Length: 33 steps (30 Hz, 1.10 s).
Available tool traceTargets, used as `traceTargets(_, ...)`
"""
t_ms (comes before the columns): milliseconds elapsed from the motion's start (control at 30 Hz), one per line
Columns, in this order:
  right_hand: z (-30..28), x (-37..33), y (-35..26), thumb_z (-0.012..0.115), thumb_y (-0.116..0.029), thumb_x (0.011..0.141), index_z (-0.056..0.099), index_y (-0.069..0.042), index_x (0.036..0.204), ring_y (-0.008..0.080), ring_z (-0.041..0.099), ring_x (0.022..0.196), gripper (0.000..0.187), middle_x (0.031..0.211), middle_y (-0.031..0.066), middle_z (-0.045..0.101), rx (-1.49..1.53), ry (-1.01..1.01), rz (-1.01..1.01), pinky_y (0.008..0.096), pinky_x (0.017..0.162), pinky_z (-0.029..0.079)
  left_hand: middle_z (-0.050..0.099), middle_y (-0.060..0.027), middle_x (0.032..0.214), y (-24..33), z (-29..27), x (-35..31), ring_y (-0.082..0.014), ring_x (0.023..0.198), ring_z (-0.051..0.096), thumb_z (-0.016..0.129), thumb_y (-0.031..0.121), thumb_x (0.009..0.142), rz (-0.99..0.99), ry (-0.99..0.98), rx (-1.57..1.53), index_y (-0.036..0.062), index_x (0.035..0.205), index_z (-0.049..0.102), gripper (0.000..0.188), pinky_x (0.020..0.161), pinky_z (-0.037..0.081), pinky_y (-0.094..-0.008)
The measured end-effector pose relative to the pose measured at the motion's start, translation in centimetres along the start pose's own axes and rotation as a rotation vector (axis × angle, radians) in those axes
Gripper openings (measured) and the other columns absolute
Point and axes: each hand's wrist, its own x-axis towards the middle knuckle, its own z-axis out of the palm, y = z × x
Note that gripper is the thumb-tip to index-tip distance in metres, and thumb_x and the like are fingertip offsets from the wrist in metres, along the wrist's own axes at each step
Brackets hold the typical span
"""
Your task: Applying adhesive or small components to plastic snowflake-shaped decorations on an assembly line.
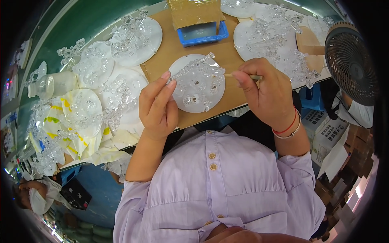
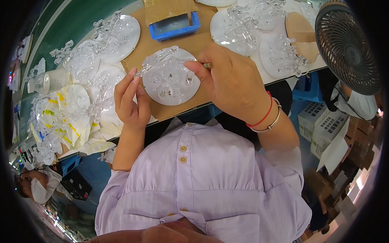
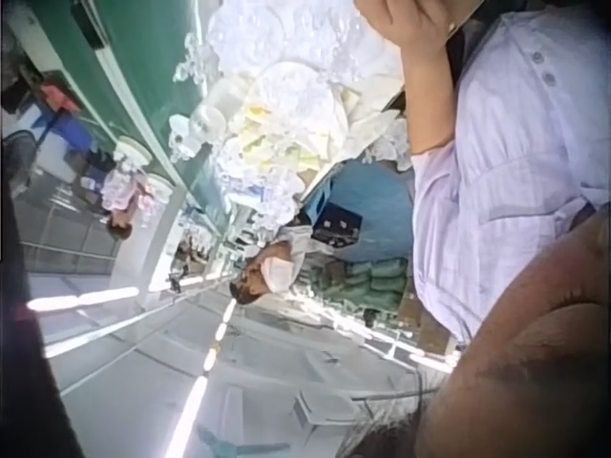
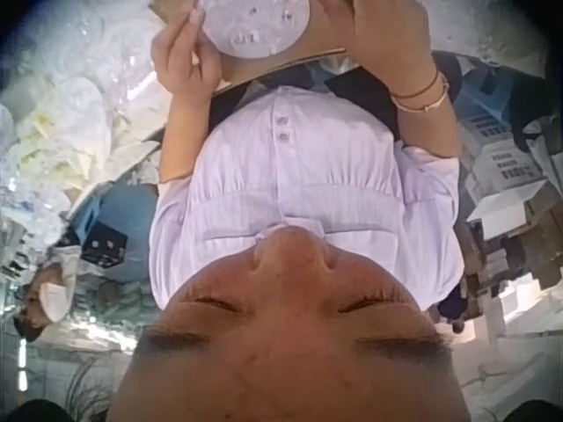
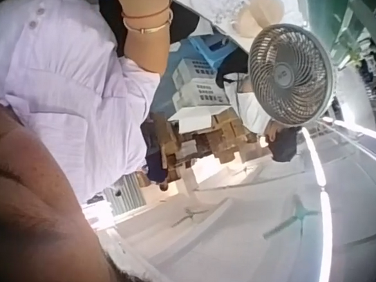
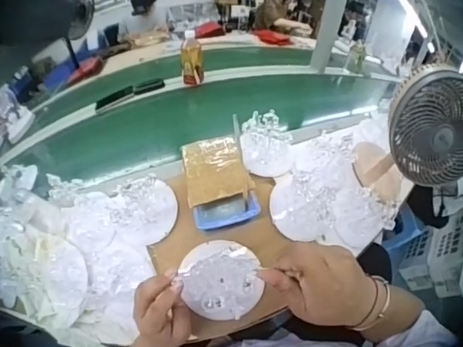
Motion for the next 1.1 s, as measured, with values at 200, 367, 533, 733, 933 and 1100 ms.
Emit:
traceTargets(200,-0.2,-1.4,0.5,0.061,-0.009,0.092,0.054,-0.003,0.093,0.0202,0.065,0.066,0.010,0.081,0.0098,0.065,0.062,0.027,-0.028,0.0265,0.058,0.050,0.063,-0.0176,0.117,0.3,-0.1,-0.2,-0.0247,0.096,0.061,0.055,-0.016,0.073,-0.051,-0.011,-0.007,-0.0003,0.111,0.065,0.042,0.080,0.050,-0.0299)
traceTargets(367,0.5,-2.1,1.5,0.062,-0.007,0.091,0.054,-0.002,0.094,0.0215,0.065,0.068,0.009,0.084,0.0113,0.066,0.092,0.109,-0.037,0.0270,0.059,0.050,0.062,-0.0191,0.117,0.5,0.0,0.1,-0.0258,0.096,0.061,0.054,-0.016,0.075,-0.013,-0.005,0.024,-0.0015,0.112,0.064,0.041,0.081,0.050,-0.0305)
traceTargets(533,0.5,-2.9,2.2,0.063,-0.004,0.089,0.053,-0.001,0.095,0.0238,0.064,0.068,0.012,0.085,0.0138,0.066,0.143,0.161,-0.100,0.0273,0.059,0.050,0.061,-0.0197,0.118,0.5,0.2,-0.1,-0.0267,0.097,0.061,0.053,-0.016,0.076,0.020,-0.007,0.073,-0.0021,0.114,0.062,0.041,0.080,0.051,-0.0298)
traceTargets(733,0.2,-5.5,2.2,0.065,-0.002,0.087,0.052,0.000,0.095,0.0256,0.064,0.066,0.015,0.089,0.0158,0.066,0.180,0.188,-0.133,0.0290,0.057,0.051,0.059,-0.0218,0.121,0.4,0.4,-0.4,-0.0281,0.103,0.061,0.052,-0.016,0.079,-0.001,-0.005,0.051,-0.0030,0.116,0.060,0.039,0.079,0.052,-0.0297)
traceTargets(933,0.2,-7.3,2.3,0.064,-0.001,0.088,0.052,0.000,0.096,0.0252,0.065,0.066,0.015,0.093,0.0162,0.067,0.225,0.229,-0.154,0.0290,0.057,0.051,0.058,-0.0221,0.121,0.2,0.4,-0.6,-0.0307,0.108,0.060,0.051,-0.014,0.080,0.013,0.006,0.096,-0.0037,0.117,0.059,0.039,0.088,0.050,-0.0343)
traceTargets(1100,1.0,-7.6,3.0,0.064,-0.002,0.089,0.052,0.000,0.100,0.0266,0.069,0.075,0.016,0.096,0.0160,0.066,0.237,0.253,-0.184,0.0304,0.062,0.055,0.058,-0.0215,0.121,0.1,0.6,-0.7,-0.0325,0.110,0.059,0.050,-0.014,0.080,0.003,0.032,0.061,-0.0046,0.118,0.059,0.040,0.093,0.049,-0.0371)
